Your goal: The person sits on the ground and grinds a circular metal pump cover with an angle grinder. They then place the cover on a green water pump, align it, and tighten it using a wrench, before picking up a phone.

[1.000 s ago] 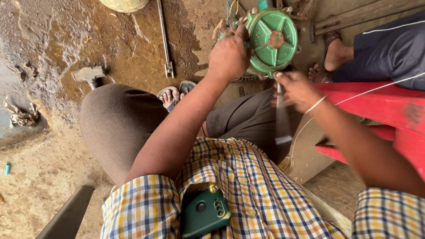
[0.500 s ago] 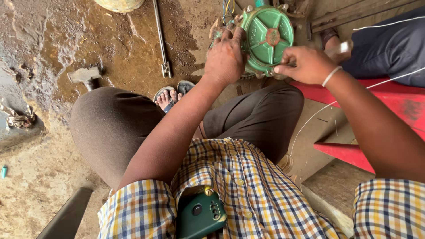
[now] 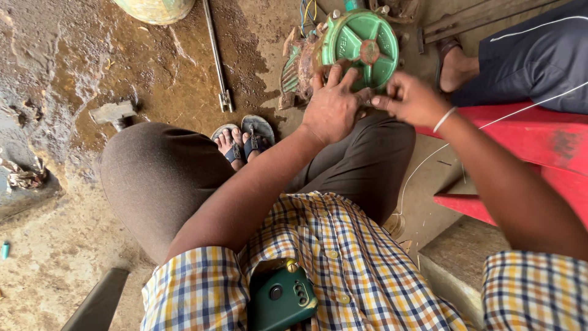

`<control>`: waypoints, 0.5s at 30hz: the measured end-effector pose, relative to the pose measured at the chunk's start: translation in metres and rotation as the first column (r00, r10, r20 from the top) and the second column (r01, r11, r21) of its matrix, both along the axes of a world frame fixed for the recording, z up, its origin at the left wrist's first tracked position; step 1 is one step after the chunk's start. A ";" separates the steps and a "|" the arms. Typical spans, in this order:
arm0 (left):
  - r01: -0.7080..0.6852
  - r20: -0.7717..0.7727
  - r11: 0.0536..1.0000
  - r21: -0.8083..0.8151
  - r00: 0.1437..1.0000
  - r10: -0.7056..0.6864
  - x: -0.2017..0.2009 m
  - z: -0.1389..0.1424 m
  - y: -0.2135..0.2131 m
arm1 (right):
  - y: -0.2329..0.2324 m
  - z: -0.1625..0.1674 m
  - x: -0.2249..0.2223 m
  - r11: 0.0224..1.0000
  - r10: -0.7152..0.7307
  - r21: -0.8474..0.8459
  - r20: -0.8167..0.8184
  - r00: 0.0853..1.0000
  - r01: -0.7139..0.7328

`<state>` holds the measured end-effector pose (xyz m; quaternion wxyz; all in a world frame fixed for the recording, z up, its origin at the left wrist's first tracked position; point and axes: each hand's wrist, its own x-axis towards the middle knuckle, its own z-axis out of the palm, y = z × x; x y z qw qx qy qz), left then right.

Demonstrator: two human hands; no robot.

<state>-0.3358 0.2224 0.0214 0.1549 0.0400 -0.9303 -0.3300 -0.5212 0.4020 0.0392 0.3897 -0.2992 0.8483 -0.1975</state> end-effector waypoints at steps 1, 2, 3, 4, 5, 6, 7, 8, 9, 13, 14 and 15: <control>-0.002 0.003 1.000 0.007 1.000 0.002 0.000 0.000 0.000 | 0.009 -0.003 0.006 0.997 -0.071 -0.022 0.028 0.997 0.072; 0.008 0.013 1.000 -0.022 1.000 -0.008 0.000 0.002 -0.002 | 0.018 -0.003 0.017 0.988 -0.144 -0.045 0.059 0.988 0.146; 0.018 0.025 0.999 -0.051 1.000 -0.017 -0.002 0.004 -0.004 | 0.025 0.000 0.032 0.973 -0.214 -0.065 0.093 0.972 0.220; 0.028 0.040 0.996 -0.079 0.999 -0.025 -0.002 0.008 -0.007 | 0.033 0.009 0.049 0.973 -0.208 -0.092 0.055 0.977 0.212; 0.014 0.057 1.000 -0.009 0.998 -0.014 -0.002 0.013 -0.011 | 0.041 0.022 0.067 0.972 -0.203 -0.119 0.015 0.979 0.204; -0.001 0.074 0.998 0.060 0.997 -0.003 -0.003 0.019 -0.017 | 0.047 0.036 0.088 0.970 -0.199 -0.147 -0.026 0.980 0.193; -0.018 0.091 0.991 0.129 0.996 0.006 -0.005 0.026 -0.023 | 0.051 0.049 0.109 0.979 -0.044 -0.203 -0.164 0.986 0.010; -0.066 -0.047 0.983 0.173 0.996 0.076 -0.004 0.032 -0.034 | 0.052 0.061 0.127 0.957 0.105 -0.229 -0.302 0.947 -0.180; -0.106 -0.180 0.969 0.222 0.973 0.148 -0.002 0.037 -0.047 | 0.049 0.069 0.140 0.886 0.266 -0.270 -0.369 0.891 -0.376; -0.206 -0.294 0.889 0.409 0.892 0.342 0.005 0.059 -0.084 | 0.014 0.069 0.165 0.755 0.583 -0.236 -0.184 0.791 -0.612; -0.206 -0.300 0.861 0.466 0.878 0.372 0.009 0.062 -0.090 | -0.001 0.062 0.168 0.747 0.567 -0.230 -0.269 0.779 -0.623; -0.205 -0.305 0.829 0.520 0.862 0.404 0.013 0.065 -0.096 | -0.018 0.055 0.168 0.738 0.547 -0.224 -0.354 0.759 -0.637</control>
